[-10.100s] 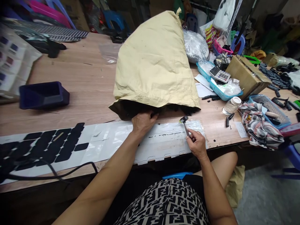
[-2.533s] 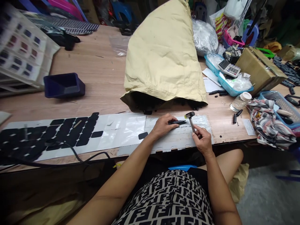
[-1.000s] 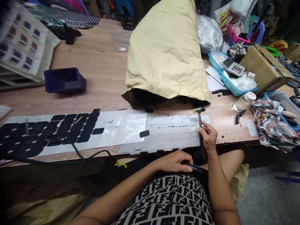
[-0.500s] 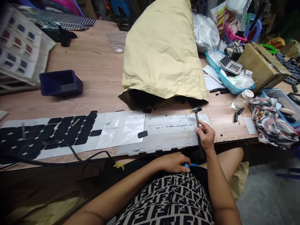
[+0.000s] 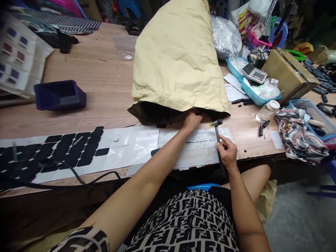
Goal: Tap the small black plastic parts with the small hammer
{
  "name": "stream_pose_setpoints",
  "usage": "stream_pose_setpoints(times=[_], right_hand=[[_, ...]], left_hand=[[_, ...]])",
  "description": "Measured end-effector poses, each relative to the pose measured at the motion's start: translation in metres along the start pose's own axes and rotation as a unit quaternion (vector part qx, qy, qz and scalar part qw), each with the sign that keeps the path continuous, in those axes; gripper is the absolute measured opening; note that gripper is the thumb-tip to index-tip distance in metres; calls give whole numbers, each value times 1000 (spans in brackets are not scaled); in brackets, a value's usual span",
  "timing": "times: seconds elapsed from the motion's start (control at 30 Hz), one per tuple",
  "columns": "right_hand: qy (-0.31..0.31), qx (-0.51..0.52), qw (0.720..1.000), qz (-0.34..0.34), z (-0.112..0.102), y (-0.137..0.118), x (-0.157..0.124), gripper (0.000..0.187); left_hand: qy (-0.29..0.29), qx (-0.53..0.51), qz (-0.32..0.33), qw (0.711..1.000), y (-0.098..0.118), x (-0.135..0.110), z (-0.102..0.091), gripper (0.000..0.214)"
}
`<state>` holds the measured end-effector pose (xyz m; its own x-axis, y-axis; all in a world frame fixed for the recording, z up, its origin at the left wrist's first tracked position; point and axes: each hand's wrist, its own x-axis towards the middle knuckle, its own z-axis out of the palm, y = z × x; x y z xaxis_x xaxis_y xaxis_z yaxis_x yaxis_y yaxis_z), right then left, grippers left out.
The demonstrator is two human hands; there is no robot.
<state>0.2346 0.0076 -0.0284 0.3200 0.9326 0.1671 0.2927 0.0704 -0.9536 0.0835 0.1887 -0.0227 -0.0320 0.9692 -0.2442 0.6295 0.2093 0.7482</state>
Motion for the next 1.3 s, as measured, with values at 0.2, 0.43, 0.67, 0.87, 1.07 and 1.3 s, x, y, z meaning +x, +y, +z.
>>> stream_pose_setpoints(times=[0.2,0.43,0.67,0.87,1.07,1.3], right_hand=[[-4,6,1000,-2,-1,2,0,36],[-12,1,1000,-12,0,0,-1,35],[-28,-85,994,-59,-1,0,-2,37],[-65,-191,969,-140,7,-18,-12,36],[-78,-254,928,-260,22,-32,-19,37],[-62,-258,933,-243,19,-31,-17,35]], left_hand=[[14,49,16,999,-6,-27,-21,30],[-50,94,140,985,-46,-79,-55,11],[-2,42,239,970,-72,-75,-32,14],[-9,20,241,970,-71,-73,-31,15],[-1,18,246,969,-74,-71,-29,13],[1,7,251,968,-75,-70,-28,15]])
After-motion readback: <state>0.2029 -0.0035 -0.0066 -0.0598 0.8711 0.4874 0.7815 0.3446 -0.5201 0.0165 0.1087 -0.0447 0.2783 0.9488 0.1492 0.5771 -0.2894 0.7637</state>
